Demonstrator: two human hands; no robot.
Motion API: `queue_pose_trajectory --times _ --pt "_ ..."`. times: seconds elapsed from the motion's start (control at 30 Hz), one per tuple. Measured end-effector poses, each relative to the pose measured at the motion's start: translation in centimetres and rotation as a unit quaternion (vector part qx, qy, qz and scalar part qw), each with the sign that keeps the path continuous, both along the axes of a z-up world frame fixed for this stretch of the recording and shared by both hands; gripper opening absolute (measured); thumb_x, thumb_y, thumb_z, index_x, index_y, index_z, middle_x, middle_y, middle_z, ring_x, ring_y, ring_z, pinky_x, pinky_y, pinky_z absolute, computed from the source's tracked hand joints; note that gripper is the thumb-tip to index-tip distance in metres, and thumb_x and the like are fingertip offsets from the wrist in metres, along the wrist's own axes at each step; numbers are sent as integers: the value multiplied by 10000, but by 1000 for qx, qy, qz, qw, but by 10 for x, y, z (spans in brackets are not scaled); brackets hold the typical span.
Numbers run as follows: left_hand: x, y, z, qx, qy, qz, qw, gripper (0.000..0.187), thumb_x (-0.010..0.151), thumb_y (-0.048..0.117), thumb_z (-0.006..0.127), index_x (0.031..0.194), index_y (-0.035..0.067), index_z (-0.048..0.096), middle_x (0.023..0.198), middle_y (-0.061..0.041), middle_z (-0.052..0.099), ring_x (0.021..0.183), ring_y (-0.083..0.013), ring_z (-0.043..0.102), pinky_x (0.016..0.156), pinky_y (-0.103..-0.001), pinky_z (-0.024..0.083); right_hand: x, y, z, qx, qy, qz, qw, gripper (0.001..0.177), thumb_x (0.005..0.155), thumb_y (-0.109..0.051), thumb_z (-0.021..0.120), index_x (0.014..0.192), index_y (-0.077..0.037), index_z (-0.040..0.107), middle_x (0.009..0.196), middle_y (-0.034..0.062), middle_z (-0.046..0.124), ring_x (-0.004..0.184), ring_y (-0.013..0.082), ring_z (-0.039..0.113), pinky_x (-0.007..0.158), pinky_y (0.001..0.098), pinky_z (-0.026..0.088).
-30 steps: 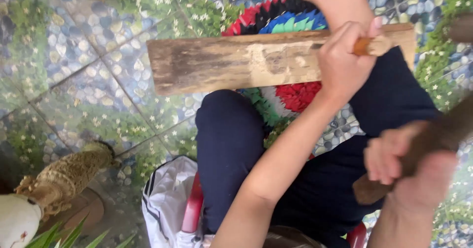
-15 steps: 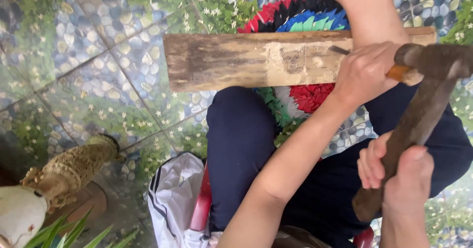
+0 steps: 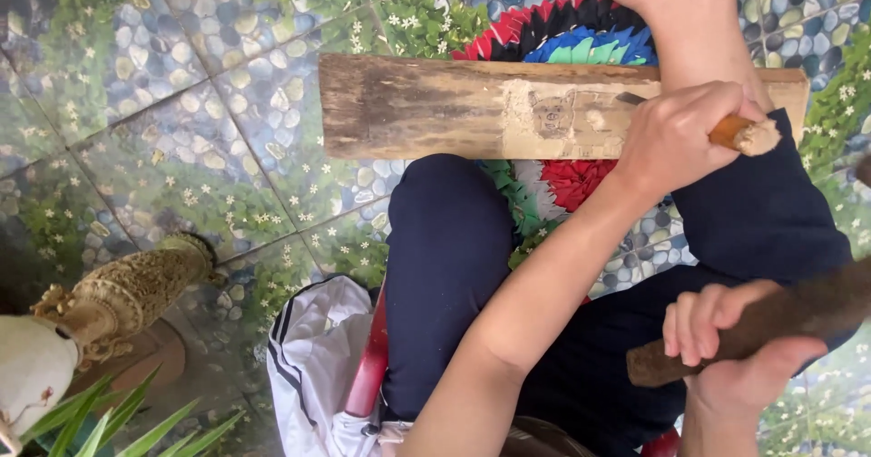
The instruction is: Carving a decorative design into a wooden board using a hammer and a carving tool.
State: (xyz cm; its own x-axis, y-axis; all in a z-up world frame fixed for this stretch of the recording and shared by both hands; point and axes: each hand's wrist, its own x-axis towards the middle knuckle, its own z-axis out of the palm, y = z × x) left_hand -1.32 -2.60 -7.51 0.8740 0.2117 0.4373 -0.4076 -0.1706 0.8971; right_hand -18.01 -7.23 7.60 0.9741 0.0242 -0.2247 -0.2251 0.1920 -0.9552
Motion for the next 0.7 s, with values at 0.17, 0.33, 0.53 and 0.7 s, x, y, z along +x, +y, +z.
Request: queue_pose_trajectory --times 0.17,0.33,0.53,0.7 --pt "-2 -2 -5 -1 -13 -31 999 292 763 -60 685 868 198 599 817 114 681 699 -136 675 486 -345 499 -6 -1 -11 22 27 16 999 622 1005 -750 615 868 -153 511 538 -54 352 368 74 344 349 232 323" --pt "-4 -6 -12 -13 -20 -22 999 366 776 -44 684 933 278 612 889 210 676 762 -87 694 602 -324 580 -6 1 -14 36 28 18 999 583 986 -743 659 866 -183 546 552 -53 381 386 68 368 361 227 338" --pt "-3 -6 -17 -7 -18 -52 998 393 720 -100 735 930 212 620 936 148 717 842 -101 746 568 -313 623 -7 2 -13 2 13 6 1000 616 946 -800 682 844 -206 559 535 -70 382 384 57 361 366 226 328" --pt "-2 -6 -15 -7 -14 -35 999 308 771 14 731 932 258 633 907 155 702 824 -120 737 633 -364 596 -9 4 -21 7 14 4 1000 588 975 -746 645 847 -188 511 547 -61 356 385 72 329 368 238 300"
